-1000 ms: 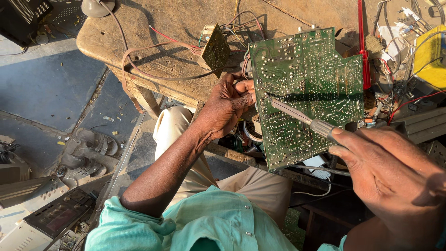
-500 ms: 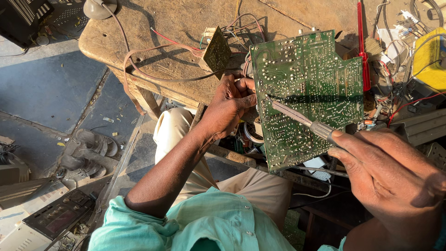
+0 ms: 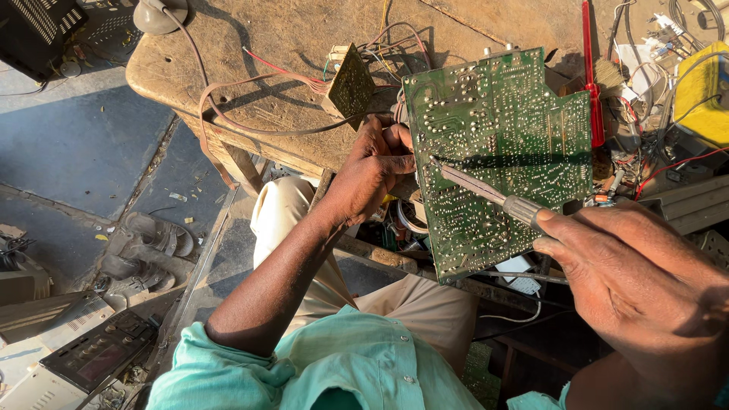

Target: The person solders a green circuit board using a soldering iron and solder wire, working on multiple points across the board. They flip the board to access different sides and continue soldering various joints.

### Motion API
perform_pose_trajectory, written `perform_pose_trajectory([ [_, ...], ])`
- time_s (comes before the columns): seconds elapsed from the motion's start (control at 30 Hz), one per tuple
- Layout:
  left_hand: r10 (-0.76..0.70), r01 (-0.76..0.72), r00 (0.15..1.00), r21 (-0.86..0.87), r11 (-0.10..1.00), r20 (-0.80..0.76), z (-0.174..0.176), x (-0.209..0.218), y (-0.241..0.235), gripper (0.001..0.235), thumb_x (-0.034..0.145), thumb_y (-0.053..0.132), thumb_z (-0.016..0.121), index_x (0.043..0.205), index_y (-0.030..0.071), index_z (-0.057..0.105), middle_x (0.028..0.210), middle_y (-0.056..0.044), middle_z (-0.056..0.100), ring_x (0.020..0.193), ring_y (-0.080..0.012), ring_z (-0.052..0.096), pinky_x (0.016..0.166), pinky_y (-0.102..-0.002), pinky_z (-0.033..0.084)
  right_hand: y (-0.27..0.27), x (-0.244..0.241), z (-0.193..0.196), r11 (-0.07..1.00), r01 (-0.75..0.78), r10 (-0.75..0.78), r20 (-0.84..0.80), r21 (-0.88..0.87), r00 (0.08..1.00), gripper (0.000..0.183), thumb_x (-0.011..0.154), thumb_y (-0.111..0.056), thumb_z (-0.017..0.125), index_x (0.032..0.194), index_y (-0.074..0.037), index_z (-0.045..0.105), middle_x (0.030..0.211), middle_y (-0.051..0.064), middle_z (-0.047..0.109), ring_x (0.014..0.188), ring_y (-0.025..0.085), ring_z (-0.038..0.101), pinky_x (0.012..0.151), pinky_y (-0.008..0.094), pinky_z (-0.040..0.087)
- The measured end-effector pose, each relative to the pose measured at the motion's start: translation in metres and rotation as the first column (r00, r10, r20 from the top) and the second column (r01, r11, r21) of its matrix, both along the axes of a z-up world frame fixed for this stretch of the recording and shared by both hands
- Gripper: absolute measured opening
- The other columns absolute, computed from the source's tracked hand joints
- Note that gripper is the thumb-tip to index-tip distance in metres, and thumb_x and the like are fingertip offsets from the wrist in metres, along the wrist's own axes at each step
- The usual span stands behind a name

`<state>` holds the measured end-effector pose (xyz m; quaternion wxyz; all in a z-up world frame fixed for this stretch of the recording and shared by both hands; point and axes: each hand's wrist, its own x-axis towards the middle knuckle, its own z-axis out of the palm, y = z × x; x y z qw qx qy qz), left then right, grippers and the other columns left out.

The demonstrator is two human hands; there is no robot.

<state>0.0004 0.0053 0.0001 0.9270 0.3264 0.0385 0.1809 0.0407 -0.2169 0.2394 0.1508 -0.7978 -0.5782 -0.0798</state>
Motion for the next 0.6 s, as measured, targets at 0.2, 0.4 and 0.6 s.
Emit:
perform_pose_trajectory([
  [0.2,-0.002,0.009,0.998,-0.101,0.995,0.065,0.0018,-0.0043,-0.0026,0.041,0.093,-0.012,0.065,0.12,0.001,0.038,0.112,-0.012,0.065,0.106,-0.0207,0.067,0.097,-0.034,0.058,0.0016,-0.0027,0.001,1.0,0.013,-0.013,0.022,-0.005,1.0,0.039,0.073,0.007,0.083,0.111,0.004,0.075,0.092,0.018,0.07,0.079,0.024,0.069,0.07,0.034,0.057],
  [0.4,0.072,-0.052,0.992,-0.175,0.983,0.108,0.0003,-0.0026,-0.0072,0.046,0.091,-0.015,0.068,0.122,-0.001,0.037,0.115,-0.019,0.068,0.108,-0.0259,0.069,0.097,-0.038,0.059,0.0018,-0.0075,-0.0006,0.999,0.032,-0.033,0.051,0.026,0.998,0.035,0.076,0.007,0.084,0.11,0.003,0.075,0.09,0.018,0.069,0.079,0.025,0.069,0.071,0.035,0.057],
  [0.6,0.064,-0.057,0.996,-0.116,0.992,0.058,-0.004,-0.0009,-0.0058,0.042,0.091,-0.014,0.065,0.121,0.0,0.039,0.106,-0.014,0.065,0.1,-0.0229,0.068,0.093,-0.036,0.059,0.0003,-0.0031,-0.0021,0.997,-0.069,0.067,0.039,0.039,0.997,0.035,0.079,0.006,0.082,0.113,0.005,0.073,0.098,0.018,0.07,0.083,0.025,0.07,0.073,0.033,0.059],
])
